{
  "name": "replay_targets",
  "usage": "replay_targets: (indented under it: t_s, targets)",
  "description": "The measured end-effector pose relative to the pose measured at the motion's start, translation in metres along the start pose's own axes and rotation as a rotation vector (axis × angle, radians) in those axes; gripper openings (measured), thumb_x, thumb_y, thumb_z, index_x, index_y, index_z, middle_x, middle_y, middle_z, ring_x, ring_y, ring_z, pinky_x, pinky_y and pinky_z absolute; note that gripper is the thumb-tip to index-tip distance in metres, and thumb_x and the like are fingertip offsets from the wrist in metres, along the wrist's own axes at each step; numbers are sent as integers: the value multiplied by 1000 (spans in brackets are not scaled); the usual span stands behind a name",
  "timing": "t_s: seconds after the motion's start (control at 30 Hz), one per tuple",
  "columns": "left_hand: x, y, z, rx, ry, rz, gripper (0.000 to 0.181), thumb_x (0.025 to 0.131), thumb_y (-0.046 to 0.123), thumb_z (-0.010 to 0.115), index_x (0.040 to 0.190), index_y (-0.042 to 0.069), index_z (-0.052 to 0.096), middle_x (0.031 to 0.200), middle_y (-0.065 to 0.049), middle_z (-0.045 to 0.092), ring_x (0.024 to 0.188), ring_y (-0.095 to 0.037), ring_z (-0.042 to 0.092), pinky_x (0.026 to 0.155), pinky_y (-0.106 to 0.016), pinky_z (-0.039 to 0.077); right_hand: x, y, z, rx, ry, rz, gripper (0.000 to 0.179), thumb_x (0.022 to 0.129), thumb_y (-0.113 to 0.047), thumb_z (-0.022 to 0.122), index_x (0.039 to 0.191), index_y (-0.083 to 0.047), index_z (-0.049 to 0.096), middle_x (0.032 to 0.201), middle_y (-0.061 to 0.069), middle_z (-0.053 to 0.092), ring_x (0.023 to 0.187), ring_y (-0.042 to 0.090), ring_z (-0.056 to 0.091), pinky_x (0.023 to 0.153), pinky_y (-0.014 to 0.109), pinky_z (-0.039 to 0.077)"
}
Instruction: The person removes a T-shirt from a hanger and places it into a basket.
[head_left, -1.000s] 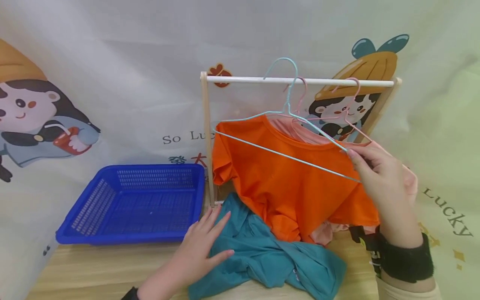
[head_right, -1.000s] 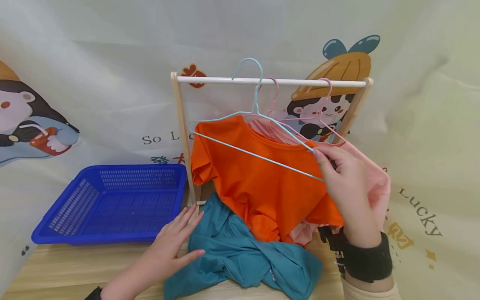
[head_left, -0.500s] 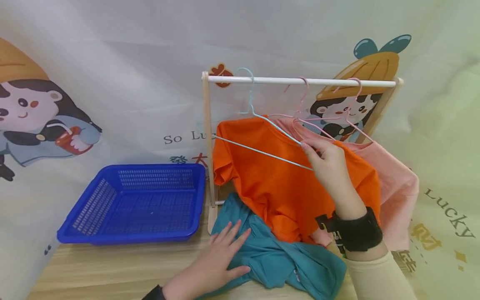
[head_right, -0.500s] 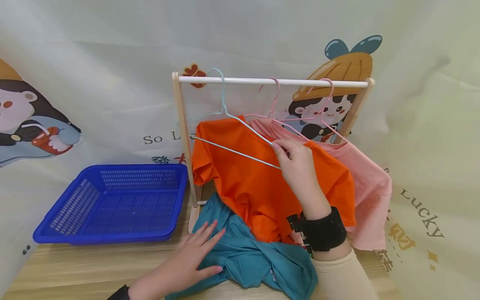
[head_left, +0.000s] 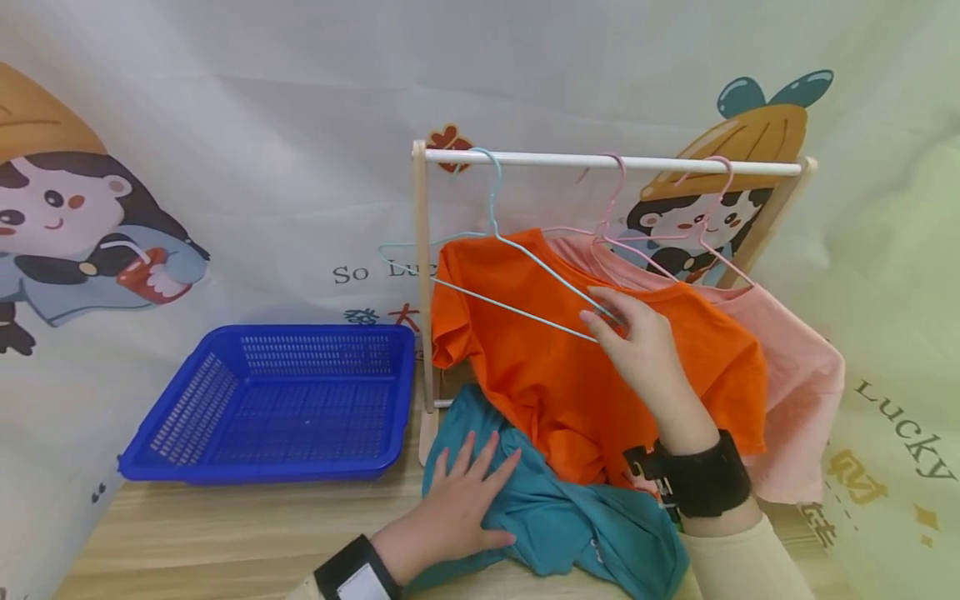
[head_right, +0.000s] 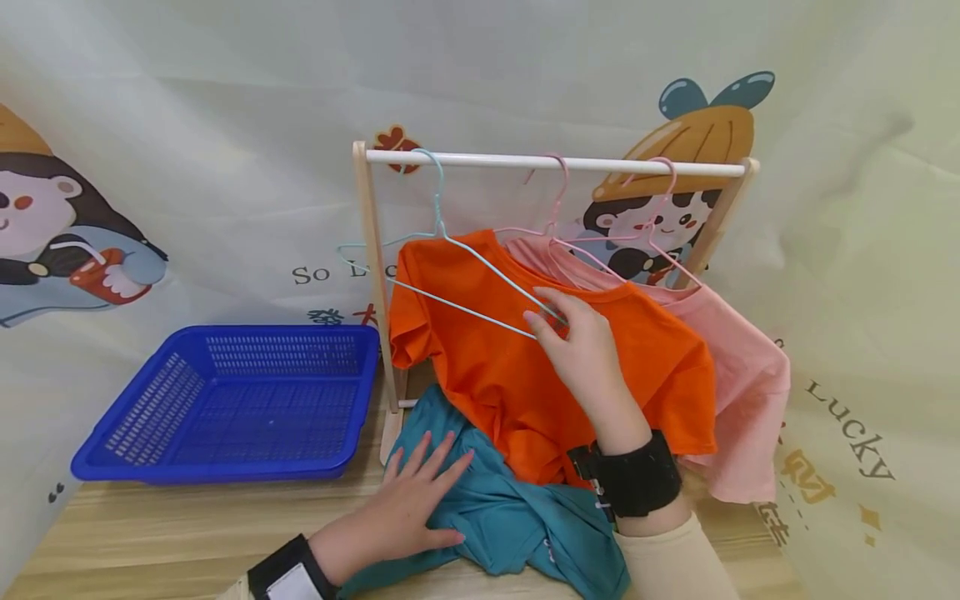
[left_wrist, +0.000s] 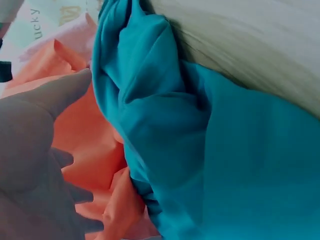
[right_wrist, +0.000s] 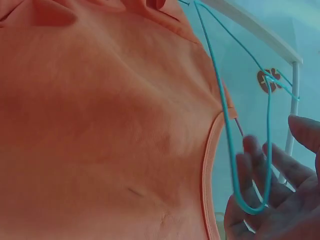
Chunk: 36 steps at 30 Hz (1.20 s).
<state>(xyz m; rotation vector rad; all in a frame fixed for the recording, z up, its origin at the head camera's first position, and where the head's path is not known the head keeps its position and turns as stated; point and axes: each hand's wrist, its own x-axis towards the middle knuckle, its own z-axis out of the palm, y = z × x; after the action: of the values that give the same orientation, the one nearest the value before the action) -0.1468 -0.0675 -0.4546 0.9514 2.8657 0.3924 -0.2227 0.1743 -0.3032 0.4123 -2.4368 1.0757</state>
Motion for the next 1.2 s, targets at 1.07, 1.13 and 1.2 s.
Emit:
replay_targets:
  t_s: [1.07,1.13,1.2]
  targets:
    - [24,2,53,-67,6,-111,53,69,31,78,111,13,53,106,-12,48,87,-29,53,64,-39,50,-15,17,-25,10,201,-73,33,89,-23,62,113,-1,58,103,10,55,95,24,49,78,44,40]
    - [23,2,50,-126,18,-101,47,71,25,77,109,11,54,105,-11,49,86,-25,55,68,-36,50,-15,18,-26,10,204,-70,32,89,-23,61,113,-1,58,104,10,55,94,24,49,77,44,40]
    - [23,3,46,-173,46,-90,39,72,22,75,104,11,54,103,-8,49,85,-21,56,70,-33,49,-15,18,-27,11,207,-64,33,89,-24,61,113,-1,58,104,10,55,94,24,49,77,44,41]
